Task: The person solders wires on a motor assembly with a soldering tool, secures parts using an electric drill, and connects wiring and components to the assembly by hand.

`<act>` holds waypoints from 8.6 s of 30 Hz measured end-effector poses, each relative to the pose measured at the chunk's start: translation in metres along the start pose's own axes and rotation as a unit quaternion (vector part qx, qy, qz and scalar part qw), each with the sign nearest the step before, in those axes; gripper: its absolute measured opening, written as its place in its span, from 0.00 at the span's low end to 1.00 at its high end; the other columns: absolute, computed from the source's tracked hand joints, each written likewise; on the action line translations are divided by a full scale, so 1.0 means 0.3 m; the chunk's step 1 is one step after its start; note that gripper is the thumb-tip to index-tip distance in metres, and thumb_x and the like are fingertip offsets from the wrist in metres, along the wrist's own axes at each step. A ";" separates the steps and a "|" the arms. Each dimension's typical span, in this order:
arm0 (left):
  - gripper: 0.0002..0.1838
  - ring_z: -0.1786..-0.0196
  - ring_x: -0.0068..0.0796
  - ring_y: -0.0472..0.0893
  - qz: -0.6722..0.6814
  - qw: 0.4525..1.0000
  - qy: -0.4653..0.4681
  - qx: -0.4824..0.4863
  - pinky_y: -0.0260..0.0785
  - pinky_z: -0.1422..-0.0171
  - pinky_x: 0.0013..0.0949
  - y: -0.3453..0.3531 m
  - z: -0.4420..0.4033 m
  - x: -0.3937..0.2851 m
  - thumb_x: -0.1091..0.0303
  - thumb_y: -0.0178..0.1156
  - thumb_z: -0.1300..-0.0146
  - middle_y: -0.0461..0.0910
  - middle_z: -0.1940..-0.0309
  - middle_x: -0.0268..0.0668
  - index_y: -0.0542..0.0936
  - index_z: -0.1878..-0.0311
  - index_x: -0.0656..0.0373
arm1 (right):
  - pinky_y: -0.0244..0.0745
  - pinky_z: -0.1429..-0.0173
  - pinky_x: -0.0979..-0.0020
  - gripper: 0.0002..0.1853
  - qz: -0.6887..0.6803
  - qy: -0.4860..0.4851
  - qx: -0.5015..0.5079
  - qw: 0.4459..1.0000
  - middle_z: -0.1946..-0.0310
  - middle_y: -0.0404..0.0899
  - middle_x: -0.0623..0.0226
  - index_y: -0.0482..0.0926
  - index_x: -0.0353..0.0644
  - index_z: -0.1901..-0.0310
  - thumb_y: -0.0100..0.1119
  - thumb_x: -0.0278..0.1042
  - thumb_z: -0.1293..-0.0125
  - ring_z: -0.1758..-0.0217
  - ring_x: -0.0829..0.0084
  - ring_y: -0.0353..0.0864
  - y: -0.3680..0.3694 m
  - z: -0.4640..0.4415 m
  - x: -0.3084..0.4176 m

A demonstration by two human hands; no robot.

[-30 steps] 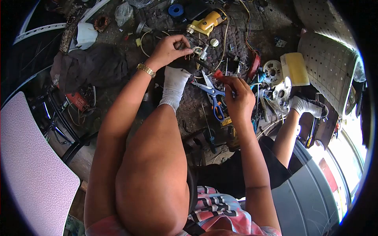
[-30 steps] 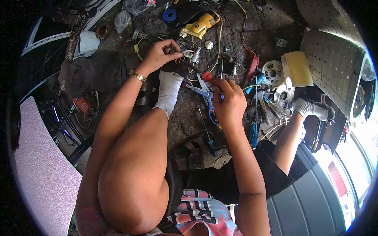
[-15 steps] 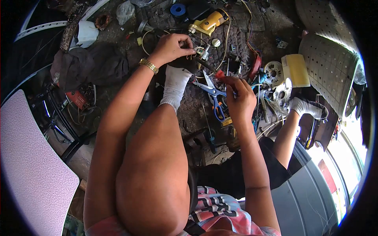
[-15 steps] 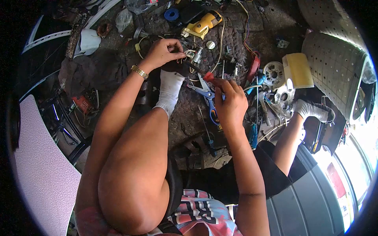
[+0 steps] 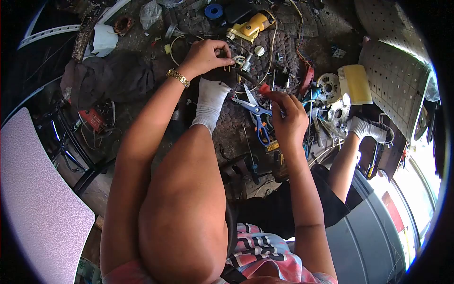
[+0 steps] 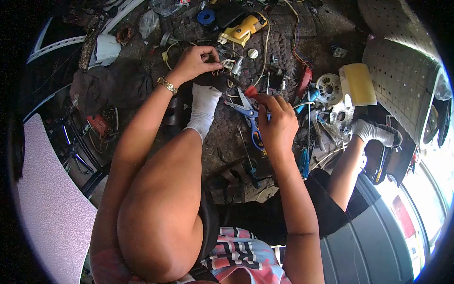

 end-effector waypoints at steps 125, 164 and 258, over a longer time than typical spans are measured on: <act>0.10 0.59 0.37 0.86 -0.066 0.961 0.222 0.153 0.76 0.53 0.42 -0.002 -0.061 -0.117 0.60 0.73 0.45 0.88 0.66 0.34 0.89 0.59 0.46 | 0.80 0.49 0.64 0.06 0.270 -0.445 0.144 0.842 0.66 0.84 0.78 0.90 0.60 0.65 0.69 0.37 0.45 0.56 0.69 0.82 -0.033 -0.436 0.426; 0.09 0.62 0.33 0.85 -0.102 0.957 0.227 0.148 0.75 0.52 0.39 -0.005 -0.058 -0.125 0.62 0.72 0.43 0.88 0.66 0.30 0.89 0.59 0.48 | 0.80 0.50 0.65 0.05 0.277 -0.452 0.119 0.840 0.67 0.84 0.81 0.90 0.64 0.68 0.69 0.38 0.44 0.56 0.72 0.82 0.014 -0.411 0.417; 0.29 0.43 0.44 0.80 -0.154 0.974 0.169 0.007 0.68 0.35 0.43 -0.057 0.013 0.042 0.74 0.72 0.47 0.83 0.51 0.39 0.77 0.40 0.50 | 0.74 0.37 0.69 0.36 -0.519 0.276 0.068 0.806 0.29 0.68 0.64 0.59 0.43 0.23 0.44 0.14 0.34 0.36 0.71 0.75 0.569 -0.034 -0.227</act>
Point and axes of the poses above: each hand's wrist, its own z-axis away from the middle knuckle, its own y-axis out of the palm, x = y × z, the point moved 8 cm from there along -z, towards the middle knuckle
